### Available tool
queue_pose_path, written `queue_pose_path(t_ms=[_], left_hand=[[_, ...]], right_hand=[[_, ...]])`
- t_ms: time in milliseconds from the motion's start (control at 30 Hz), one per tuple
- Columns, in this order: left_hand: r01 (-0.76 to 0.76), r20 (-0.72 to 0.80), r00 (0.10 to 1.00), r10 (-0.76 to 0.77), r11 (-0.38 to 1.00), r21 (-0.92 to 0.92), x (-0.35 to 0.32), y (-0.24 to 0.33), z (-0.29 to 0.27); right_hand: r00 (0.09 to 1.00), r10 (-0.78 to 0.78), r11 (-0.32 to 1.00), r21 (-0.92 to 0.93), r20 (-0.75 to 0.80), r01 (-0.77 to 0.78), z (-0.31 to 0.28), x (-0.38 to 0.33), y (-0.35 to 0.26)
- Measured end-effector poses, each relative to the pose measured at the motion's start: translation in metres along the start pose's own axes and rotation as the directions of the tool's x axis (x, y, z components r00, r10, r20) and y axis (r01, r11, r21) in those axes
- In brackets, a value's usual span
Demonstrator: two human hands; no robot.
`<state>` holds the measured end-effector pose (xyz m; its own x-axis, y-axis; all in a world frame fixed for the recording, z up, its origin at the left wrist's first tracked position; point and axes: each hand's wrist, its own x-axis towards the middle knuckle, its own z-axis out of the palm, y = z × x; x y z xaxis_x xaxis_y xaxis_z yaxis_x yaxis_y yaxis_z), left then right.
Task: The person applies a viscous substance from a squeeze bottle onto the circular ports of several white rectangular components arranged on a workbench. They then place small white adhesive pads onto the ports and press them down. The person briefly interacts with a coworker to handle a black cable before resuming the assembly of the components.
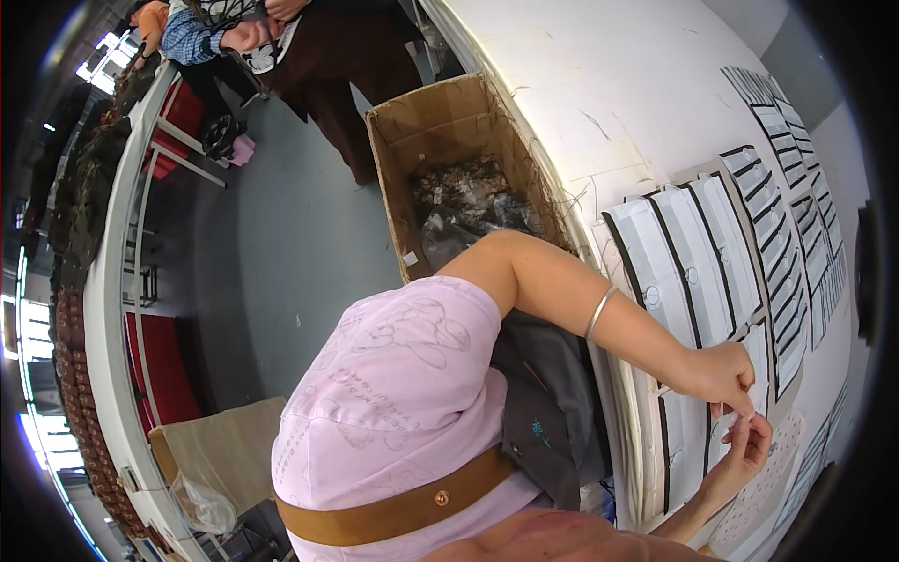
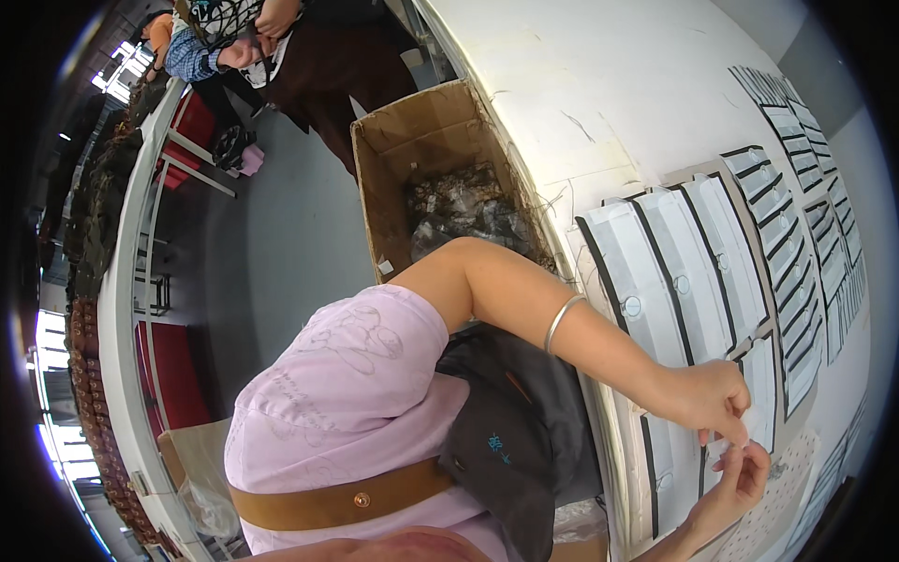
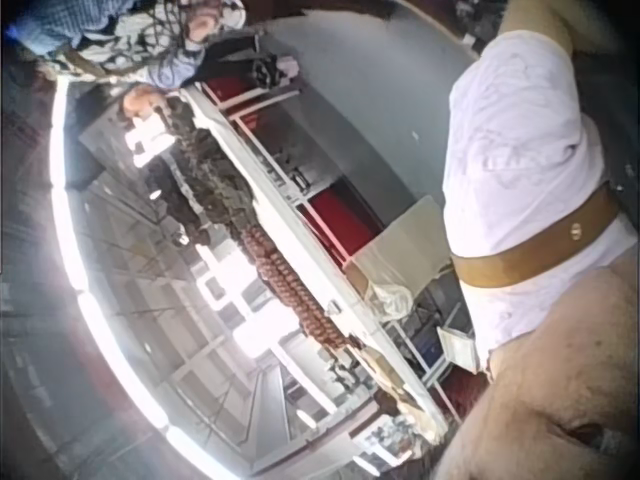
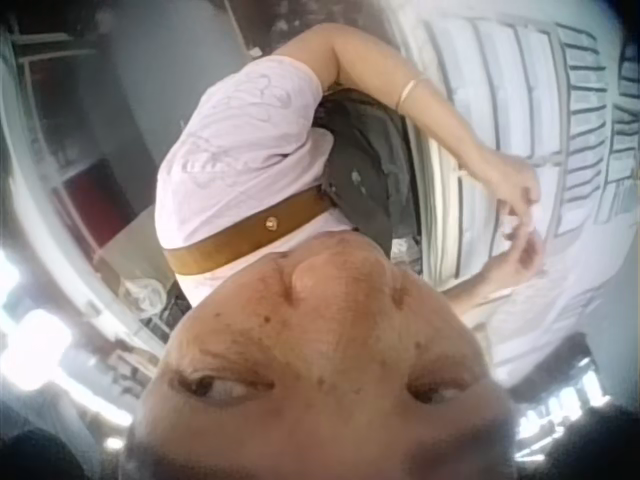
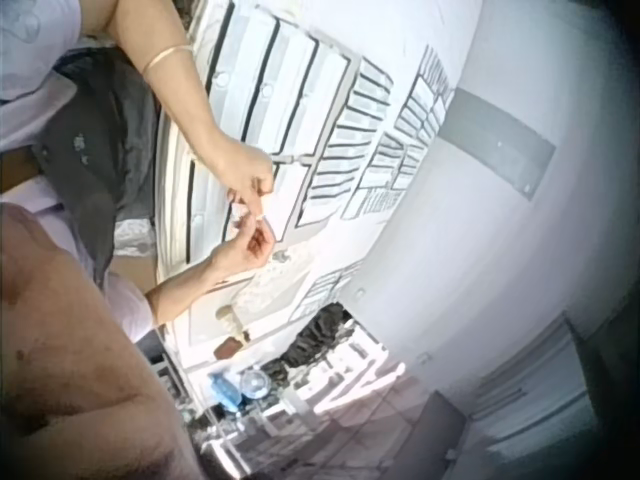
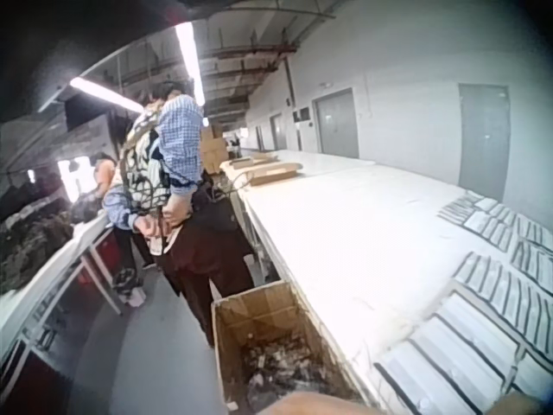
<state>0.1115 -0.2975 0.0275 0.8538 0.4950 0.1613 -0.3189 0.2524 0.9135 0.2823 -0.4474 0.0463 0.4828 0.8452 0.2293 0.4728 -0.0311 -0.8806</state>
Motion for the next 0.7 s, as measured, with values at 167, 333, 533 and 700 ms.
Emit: queue_pose_path(t_ms=[167, 333, 533, 700], left_hand=[[0.018, -0.010, 1.000, -0.019, 0.999, -0.044, 0.002, -0.007, -0.006], [0.004, -0.010, 1.000, -0.004, 1.000, -0.013, -0.006, 0.004, -0.012], [-0.079, 0.032, 0.997, 0.076, 0.987, 0.139, -0.008, -0.001, -0.020], [-0.103, 0.040, 0.995, 0.096, 0.966, 0.238, -0.017, 0.007, -0.028]], right_hand=[[0.996, -0.080, 0.996, -0.023, 0.041, 0.081, 0.012, 0.002, -0.014], [0.999, -0.009, 0.999, 0.044, -0.038, 0.010, 0.039, 0.002, -0.033], [0.987, -0.100, 0.995, 0.034, 0.123, 0.096, 0.026, 0.009, -0.017], [0.996, -0.031, 0.998, 0.054, 0.084, 0.027, 0.036, 0.006, -0.025]])
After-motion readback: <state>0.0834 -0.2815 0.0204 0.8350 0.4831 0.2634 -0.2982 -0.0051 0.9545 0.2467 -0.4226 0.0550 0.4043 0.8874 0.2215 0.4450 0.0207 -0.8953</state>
